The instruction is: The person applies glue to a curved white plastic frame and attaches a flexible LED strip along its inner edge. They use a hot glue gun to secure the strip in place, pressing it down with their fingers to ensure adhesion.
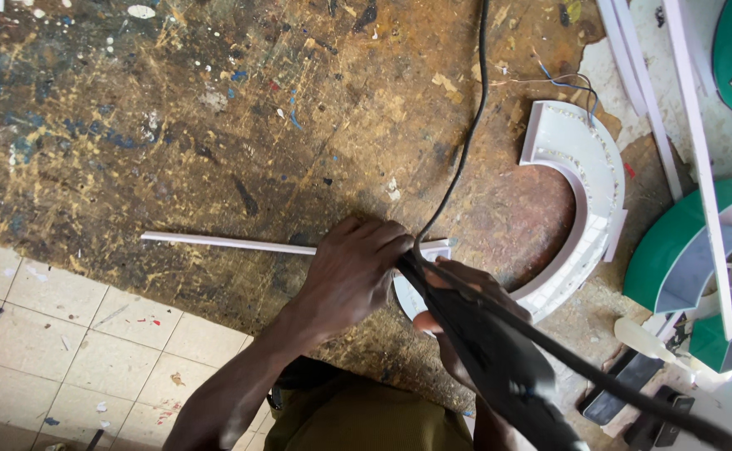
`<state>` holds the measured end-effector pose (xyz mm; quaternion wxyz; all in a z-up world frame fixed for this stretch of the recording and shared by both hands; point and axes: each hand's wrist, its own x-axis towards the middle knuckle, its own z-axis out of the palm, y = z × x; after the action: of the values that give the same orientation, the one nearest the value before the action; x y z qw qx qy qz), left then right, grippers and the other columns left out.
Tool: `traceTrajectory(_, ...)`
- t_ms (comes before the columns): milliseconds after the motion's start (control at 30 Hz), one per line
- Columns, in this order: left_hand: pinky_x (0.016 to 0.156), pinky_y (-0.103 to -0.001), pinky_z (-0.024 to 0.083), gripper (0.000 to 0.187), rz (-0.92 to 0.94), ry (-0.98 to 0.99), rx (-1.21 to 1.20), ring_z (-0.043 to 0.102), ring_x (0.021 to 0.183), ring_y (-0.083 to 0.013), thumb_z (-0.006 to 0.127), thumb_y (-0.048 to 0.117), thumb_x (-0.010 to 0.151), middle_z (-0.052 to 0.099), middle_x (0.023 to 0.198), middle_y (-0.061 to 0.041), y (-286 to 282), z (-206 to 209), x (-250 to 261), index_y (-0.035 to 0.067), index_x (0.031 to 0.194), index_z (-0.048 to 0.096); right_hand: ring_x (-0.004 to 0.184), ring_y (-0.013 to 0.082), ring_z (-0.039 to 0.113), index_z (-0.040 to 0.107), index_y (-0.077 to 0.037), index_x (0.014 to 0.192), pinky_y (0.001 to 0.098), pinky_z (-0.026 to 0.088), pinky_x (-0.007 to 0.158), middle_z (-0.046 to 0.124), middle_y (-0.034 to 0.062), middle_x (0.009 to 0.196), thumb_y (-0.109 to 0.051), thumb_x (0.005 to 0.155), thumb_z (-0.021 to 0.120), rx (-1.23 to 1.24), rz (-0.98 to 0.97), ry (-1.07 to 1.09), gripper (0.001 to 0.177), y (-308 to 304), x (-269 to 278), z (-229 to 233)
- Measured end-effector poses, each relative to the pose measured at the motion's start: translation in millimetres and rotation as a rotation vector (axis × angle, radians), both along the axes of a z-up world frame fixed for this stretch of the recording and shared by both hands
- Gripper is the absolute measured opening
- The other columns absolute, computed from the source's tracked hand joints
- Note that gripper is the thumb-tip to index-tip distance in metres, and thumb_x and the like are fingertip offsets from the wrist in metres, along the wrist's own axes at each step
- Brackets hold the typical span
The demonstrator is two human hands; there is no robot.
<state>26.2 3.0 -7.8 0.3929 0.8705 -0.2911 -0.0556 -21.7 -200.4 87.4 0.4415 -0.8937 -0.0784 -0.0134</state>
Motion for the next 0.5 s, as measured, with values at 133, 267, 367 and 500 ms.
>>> traceTrajectory(133,0.11,-0.043,0.056,0.042,0.045,-0.03,0.039,0.078,0.109,-0.0245,0.092,0.011,0.088,0.083,0.122,-0.002,-2,9,-3,0.011,0.129,0.08,0.132,0.0309,0.082,0.055,-0.022,0.154,0.0426,0.075,0.114,0.077,0.0111,0.14,-0.001,0.104,0.086,0.322,0.125,-0.159,0.063,1,10,-1)
traceTrajectory(267,0.102,-0.053,0.065,0.065,0.073,0.14,0.071,0.078,0.118,-0.0388,0.084,0.005,0.097,0.08,0.128,-0.021,5,64,-3,0.005,0.159,0.062,0.104,0.0406,0.084,0.087,-0.01,0.102,0.0514,0.071,0.084,0.087,0.0121,0.113,-0.035,0.095,0.09,-0.175,0.202,-0.226,0.026,-10,33,19)
traceTrajectory(367,0.096,-0.06,0.066,0.078,0.094,0.179,0.125,0.077,0.119,-0.0434,0.086,0.011,0.098,0.076,0.134,-0.025,13,62,-14,0.002,0.167,0.052,0.107,0.0442,0.083,0.089,-0.008,0.105,0.054,0.069,0.089,0.086,0.0188,0.115,-0.033,0.087,0.096,-0.191,0.199,-0.305,0.032,-34,31,36)
traceTrajectory(500,0.083,-0.052,0.07,0.057,0.165,0.099,0.309,0.077,0.113,-0.0368,0.08,0.02,0.104,0.073,0.124,-0.016,19,46,-34,0.008,0.157,0.062,0.119,0.0331,0.079,0.081,-0.007,0.126,0.0479,0.064,0.108,0.082,0.0147,0.126,-0.018,0.083,0.104,0.244,-0.045,-0.29,0.05,-35,35,36)
